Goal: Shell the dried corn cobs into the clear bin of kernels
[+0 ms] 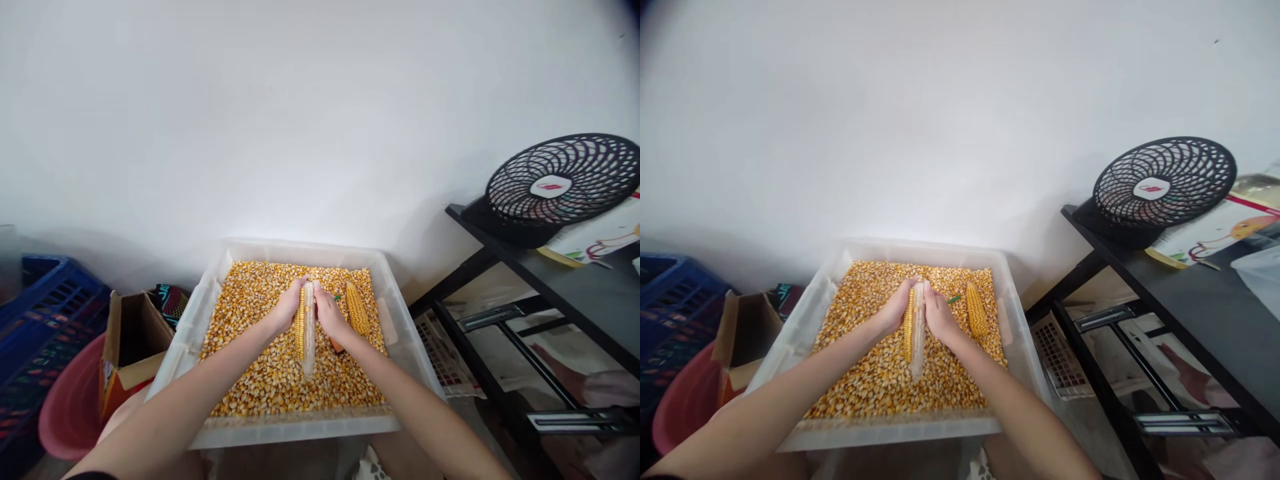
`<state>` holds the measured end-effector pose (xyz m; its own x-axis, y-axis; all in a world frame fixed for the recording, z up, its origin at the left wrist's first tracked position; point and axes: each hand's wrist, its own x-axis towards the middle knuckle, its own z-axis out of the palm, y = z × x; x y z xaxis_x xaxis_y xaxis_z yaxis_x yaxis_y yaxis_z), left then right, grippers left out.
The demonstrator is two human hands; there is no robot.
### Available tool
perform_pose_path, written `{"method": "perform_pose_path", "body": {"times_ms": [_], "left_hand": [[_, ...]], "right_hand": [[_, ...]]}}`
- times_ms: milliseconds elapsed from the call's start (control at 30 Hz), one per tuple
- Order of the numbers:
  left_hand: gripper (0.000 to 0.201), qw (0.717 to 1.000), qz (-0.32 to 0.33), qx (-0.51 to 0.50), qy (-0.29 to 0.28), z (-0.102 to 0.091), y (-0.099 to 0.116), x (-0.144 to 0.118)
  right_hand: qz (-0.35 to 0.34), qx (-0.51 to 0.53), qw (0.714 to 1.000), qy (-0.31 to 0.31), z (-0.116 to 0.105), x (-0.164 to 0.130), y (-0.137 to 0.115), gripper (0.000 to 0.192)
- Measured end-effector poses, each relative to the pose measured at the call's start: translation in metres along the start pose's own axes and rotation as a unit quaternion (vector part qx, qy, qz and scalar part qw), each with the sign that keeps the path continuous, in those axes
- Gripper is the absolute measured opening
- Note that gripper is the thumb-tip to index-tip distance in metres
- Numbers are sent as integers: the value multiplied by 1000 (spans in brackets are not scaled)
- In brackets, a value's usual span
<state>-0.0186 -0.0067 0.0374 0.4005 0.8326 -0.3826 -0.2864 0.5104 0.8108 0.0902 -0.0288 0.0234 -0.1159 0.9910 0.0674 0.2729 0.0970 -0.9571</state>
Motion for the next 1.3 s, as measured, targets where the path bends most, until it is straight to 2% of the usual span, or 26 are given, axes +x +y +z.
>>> {"method": "perform_pose_path", "body": {"times_ms": [67,133,233,400,467,567,667,767,867,1000,1133,1233,1300], "left_hand": [[47,1000,-1,-16,-10,-1,2,0],[48,999,21,-29,-40,-2,6,0],[49,997,38,-47,-38,-3,11,-2],[56,997,-27,-69,-28,-4,17,-2],[57,997,3,-76,-1,-6,19,0],[60,993,63,-87,51,-10,21,4],[63,992,87,-77,41,-10,20,5],[56,992,123,-26,26,-7,17,3],[45,983,168,39,58,-3,16,-2],[37,975,186,94,71,-1,18,-6],[36,967,210,130,63,-5,18,-5],[37,954,242,161,68,-8,18,-4],[39,950,257,166,66,-9,20,-4]], "right_hand": [[3,19,999,-28,-1,0,-1,58],[-23,10,997,-68,-1,-1,-3,50],[-40,-7,995,-88,1,-3,-4,46],[55,87,992,-68,3,0,1,55],[70,106,989,-75,4,2,1,52],[53,83,993,-63,6,0,-3,48],[67,95,992,-56,6,-3,-9,49],[121,141,977,-100,3,-4,-12,47],[143,166,967,-134,-2,-4,-12,44],[166,198,946,-197,-8,-4,-13,23],[188,240,919,-250,-15,-4,-12,27],[201,280,889,-302,-21,-1,-8,28],[196,278,885,-318,-22,1,-5,27]]}}
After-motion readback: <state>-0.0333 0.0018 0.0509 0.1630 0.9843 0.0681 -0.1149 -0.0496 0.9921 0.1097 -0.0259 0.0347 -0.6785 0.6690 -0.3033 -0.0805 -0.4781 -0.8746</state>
